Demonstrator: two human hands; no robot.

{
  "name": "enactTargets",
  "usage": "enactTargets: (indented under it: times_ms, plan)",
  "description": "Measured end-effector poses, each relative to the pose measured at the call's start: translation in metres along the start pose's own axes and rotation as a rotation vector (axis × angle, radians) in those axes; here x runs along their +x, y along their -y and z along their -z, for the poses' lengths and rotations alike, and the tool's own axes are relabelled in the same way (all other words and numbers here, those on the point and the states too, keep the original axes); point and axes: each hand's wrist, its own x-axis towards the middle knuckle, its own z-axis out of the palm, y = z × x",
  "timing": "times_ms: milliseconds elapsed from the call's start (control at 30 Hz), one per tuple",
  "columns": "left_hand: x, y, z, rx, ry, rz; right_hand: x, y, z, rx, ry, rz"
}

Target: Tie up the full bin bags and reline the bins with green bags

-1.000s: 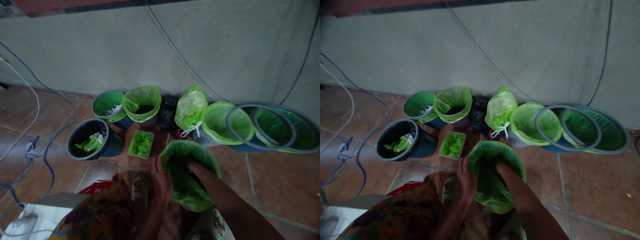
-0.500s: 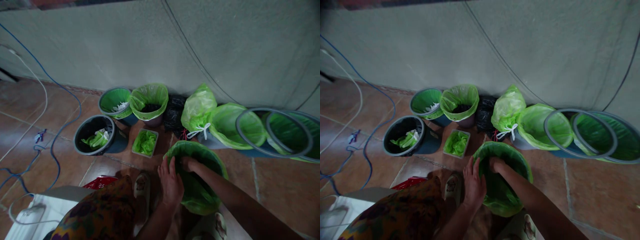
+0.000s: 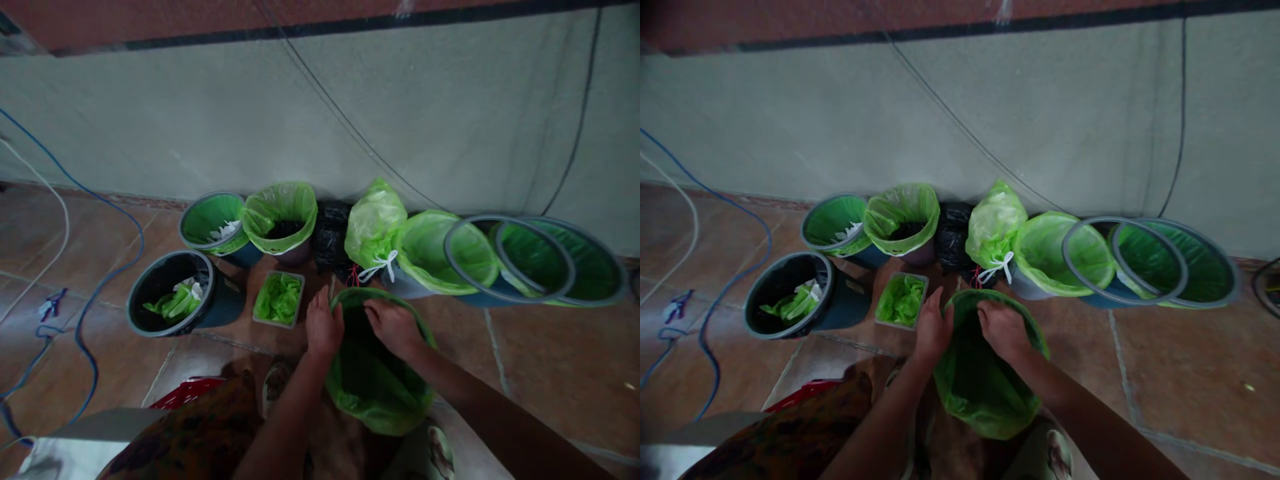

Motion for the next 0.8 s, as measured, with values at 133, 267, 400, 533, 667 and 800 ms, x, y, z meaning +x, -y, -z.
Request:
enactTargets:
  times_ms: [133, 267, 400, 533, 667, 800]
  plan:
    - [0.04, -0.011, -0.015, 0.21, 0.252, -0.074, 0.02, -0.034, 0.004, -0.068, -0.146, 0.025]
    - [0.047, -0.008, -0.024, 0.412, 0.431, -0.059, 0.028, -0.06, -0.011, -0.032, -0.009, -0.05]
    - [0.047, -0.006, -0.024, 0.448, 0.441, -0.093, 0.033, -0.063, -0.015, -0.042, 0.042, -0.076]
    - [0.048, -0.018, -0.014, 0.495, 0.445, -0.067, 0.025, -0.053, 0.002, -0.082, 0.118, -0.132]
    - [0.026, -0.036, 0.008, 0.479, 0.244, -0.174, -0.007, -0.042, 0.014, -0.099, -0.057, -0.084]
    - [-0.045, -0.046, 0.027, 0.339, 0.408, -0.306, -0.048, -0.026, 0.002, 0.058, 0.107, 0.022]
